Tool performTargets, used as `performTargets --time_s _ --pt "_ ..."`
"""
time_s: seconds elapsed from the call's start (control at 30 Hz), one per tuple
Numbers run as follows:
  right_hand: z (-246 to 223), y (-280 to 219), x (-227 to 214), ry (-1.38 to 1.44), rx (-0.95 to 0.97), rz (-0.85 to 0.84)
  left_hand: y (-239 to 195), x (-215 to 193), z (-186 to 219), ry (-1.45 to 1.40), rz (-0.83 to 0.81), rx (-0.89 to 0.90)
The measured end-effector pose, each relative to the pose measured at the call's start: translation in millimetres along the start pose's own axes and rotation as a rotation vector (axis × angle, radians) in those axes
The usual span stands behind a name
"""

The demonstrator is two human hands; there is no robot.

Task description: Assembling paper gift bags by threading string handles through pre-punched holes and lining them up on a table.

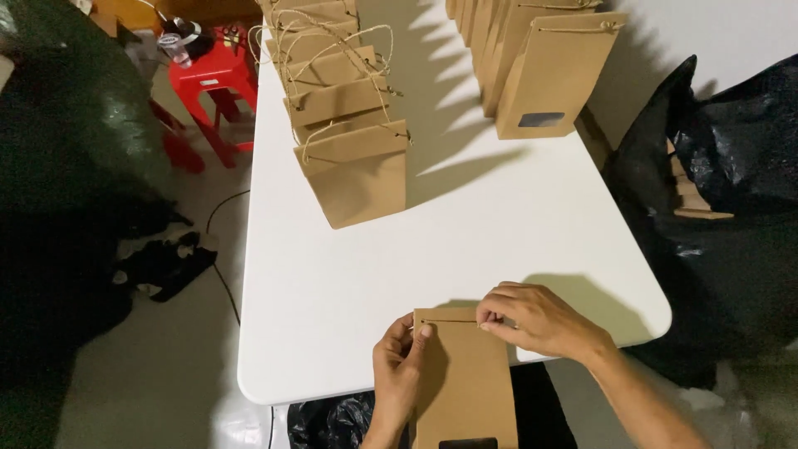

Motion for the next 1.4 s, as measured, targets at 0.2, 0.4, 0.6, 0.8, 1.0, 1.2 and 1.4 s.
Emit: performTargets --time_s 0.2,0.4,0.6,0.8,1.0,1.2,1.4 --pt "-7 -13 29 -0.199 -0.21 0.5 2 1 0 -0.003 -0.017 0.017" --pt "-3 -34 43 -0.225 -0.171 0.734 3 -1 -6 -0.042 0.004 -0.04" --pt "7 -49 35 0.189 0.243 0.725 5 -6 -26 -0.215 0.05 -0.101" --pt "-12 -95 32 0.65 0.696 0.42 -7 -14 -3 -0.498 0.103 0.015" --pt "-66 -88 3 0.502 0.883 -0.256 -34 -42 16 -0.295 0.221 0.361" --pt "32 -89 -30 0.486 0.791 0.439 -27 -48 46 -0.094 -0.006 0.552" --pt "109 -31 -75 0.493 0.7 0.633 6 -81 0 0.783 0.3 0.612"
Point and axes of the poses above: each hand's wrist, its own y-axis towards the middle knuckle, its own x-axis out of the palm, z = x × y, the point moved 3 cm from there along y, towards the middle knuckle, and after that the axes turned 14 degrees about z, right-handed, at the moved point
